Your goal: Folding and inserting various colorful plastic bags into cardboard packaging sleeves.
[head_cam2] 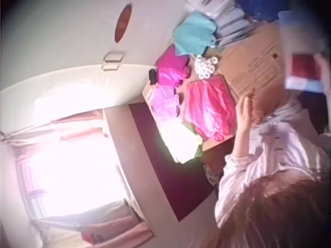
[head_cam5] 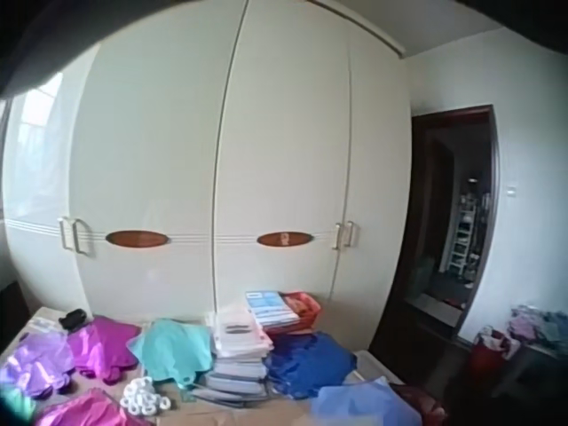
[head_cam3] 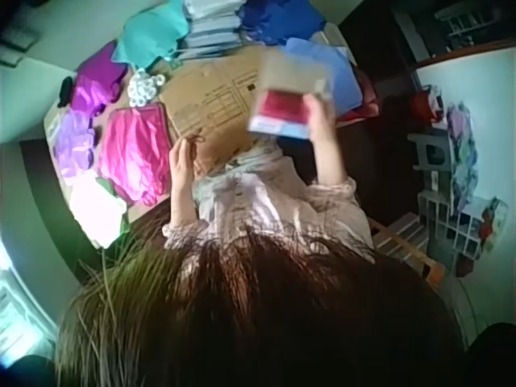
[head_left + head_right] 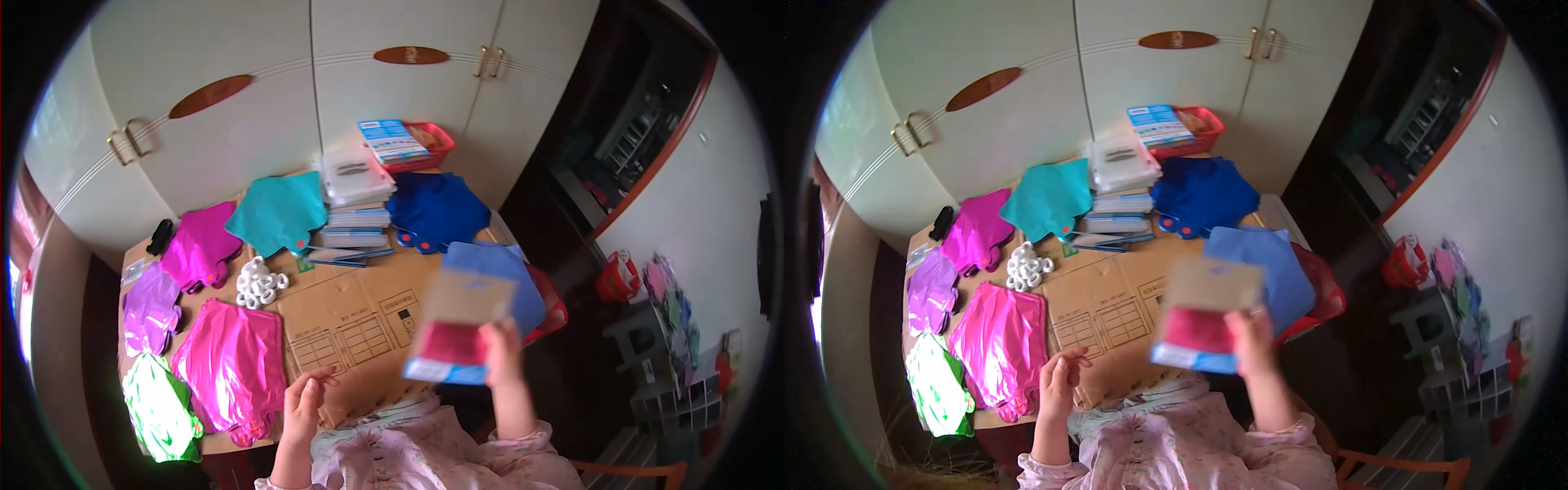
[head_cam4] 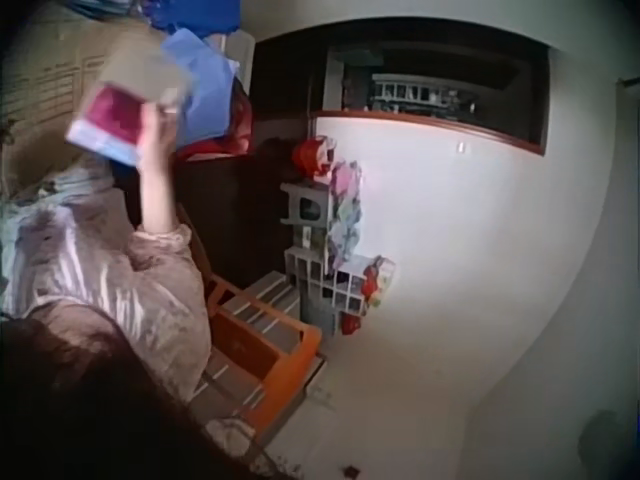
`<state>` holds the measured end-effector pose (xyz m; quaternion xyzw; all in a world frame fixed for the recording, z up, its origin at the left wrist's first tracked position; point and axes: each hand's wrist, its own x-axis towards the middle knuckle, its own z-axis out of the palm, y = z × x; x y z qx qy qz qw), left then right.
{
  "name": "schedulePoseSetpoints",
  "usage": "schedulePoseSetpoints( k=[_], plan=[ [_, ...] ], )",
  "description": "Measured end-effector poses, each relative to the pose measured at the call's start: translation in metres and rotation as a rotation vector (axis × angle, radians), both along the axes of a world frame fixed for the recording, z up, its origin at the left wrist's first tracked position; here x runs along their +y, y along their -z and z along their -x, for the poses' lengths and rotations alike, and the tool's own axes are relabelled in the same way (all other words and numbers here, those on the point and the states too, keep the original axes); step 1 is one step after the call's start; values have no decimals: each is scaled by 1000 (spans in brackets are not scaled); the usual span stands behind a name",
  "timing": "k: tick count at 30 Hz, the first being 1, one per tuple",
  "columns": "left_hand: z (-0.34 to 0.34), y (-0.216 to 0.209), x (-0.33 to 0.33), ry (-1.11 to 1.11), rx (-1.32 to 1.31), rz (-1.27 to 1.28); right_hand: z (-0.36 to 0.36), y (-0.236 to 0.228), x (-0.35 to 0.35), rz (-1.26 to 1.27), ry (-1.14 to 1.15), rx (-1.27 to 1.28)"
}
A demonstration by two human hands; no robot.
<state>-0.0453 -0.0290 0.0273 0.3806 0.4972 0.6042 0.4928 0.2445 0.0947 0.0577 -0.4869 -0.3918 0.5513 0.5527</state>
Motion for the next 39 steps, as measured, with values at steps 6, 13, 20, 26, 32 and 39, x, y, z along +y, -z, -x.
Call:
schedulePoseSetpoints(
  k=[6, 13, 20, 26, 32, 39],
  plan=[
    [5, -6, -6, -71, -63, 47, -194, 12, 78, -425, 800, 41],
    [1, -10, -15, -132, -70, 55, -321, 220, 160, 150, 520, -485],
    [17, -6, -33, -49, -20, 87, -398, 281, 192, 338, 664, -884],
    [31, -25, -102, 385, 513, 30, -226, 122, 163, -156, 440, -361],
    [67, 75, -178, 124, 189, 384, -59, -20, 52, -661, 143, -434],
    [117, 218, -234, -702, 885, 624, 155, -24, -35, -863, -791, -434]
  ],
)
